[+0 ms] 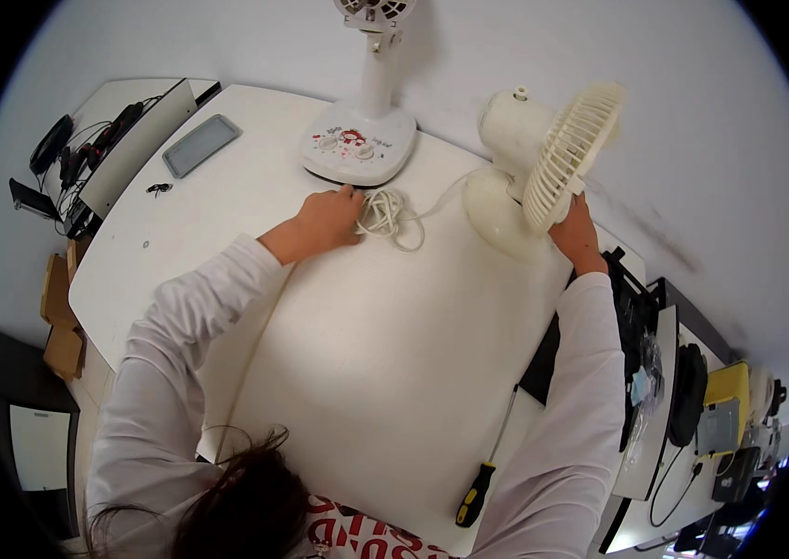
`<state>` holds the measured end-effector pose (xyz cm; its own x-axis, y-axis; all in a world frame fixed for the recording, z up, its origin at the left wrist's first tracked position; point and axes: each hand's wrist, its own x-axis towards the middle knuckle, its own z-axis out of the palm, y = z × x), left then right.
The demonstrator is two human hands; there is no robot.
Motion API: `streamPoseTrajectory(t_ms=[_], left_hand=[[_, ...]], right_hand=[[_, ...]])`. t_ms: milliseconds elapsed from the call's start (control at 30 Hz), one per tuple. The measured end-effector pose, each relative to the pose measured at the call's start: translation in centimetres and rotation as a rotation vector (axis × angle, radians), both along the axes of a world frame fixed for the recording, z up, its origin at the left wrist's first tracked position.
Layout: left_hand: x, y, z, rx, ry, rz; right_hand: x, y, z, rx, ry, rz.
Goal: The person assembles a white table fan on a white desk. They attach the fan head to the stand, insert the fan blades, secure the front grille, and connect the power cord to the base.
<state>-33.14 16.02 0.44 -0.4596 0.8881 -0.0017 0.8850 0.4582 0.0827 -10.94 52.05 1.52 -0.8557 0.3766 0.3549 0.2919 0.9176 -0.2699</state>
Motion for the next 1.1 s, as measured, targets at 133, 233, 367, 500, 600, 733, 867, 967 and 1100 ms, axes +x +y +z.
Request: streamPoseTrajectory(t_ms=[133, 233, 367, 500, 600, 733, 867, 967, 1100], left_hand=[[-0.6, 1.2, -1.0, 0.18, -0.131, -0.119], [1.7, 4.9, -2.4, 0.363, -0.264, -0.109], [5.1, 11.0, -4.4, 0.546, -0.476, 0.001], [7.5, 12.9, -5.3, 0.5, -0.531, -0.094], [7.0, 10.8, -3.1, 0.263, -0.528, -0.229], [2.8, 6.1, -0.8, 0.485, -0.35, -0.24], [-3.5, 2.3, -0.9, 0.916, -0.6, 0.035], [-7.8, -0.2, -3.6, 1.122, -0.507, 0.306], [-12.2, -2.5, -9.0, 1.222, -0.613, 0.605]], right_hand=[[4.6, -4.6, 4.2, 0.105, -0.156, -0.065], [8.2, -9.0, 7.4, 0.036, -0.254, -0.087], [11.1, -15.9, 9.2, 0.08, -0.31, -0.018], [13.2, -23.4, 8.5, 0.017, -0.356, 0.032], [14.3, -27.0, 7.7, -0.052, -0.433, 0.067], [11.0, -28.2, 7.1, -0.217, -0.342, 0.217], [3.6, -28.8, 4.8, -0.52, -0.069, 0.25], [-3.8, -28.3, 3.5, -0.947, 0.011, 0.156], [-13.2, -26.7, 0.2, -1.069, 0.204, -0.094]])
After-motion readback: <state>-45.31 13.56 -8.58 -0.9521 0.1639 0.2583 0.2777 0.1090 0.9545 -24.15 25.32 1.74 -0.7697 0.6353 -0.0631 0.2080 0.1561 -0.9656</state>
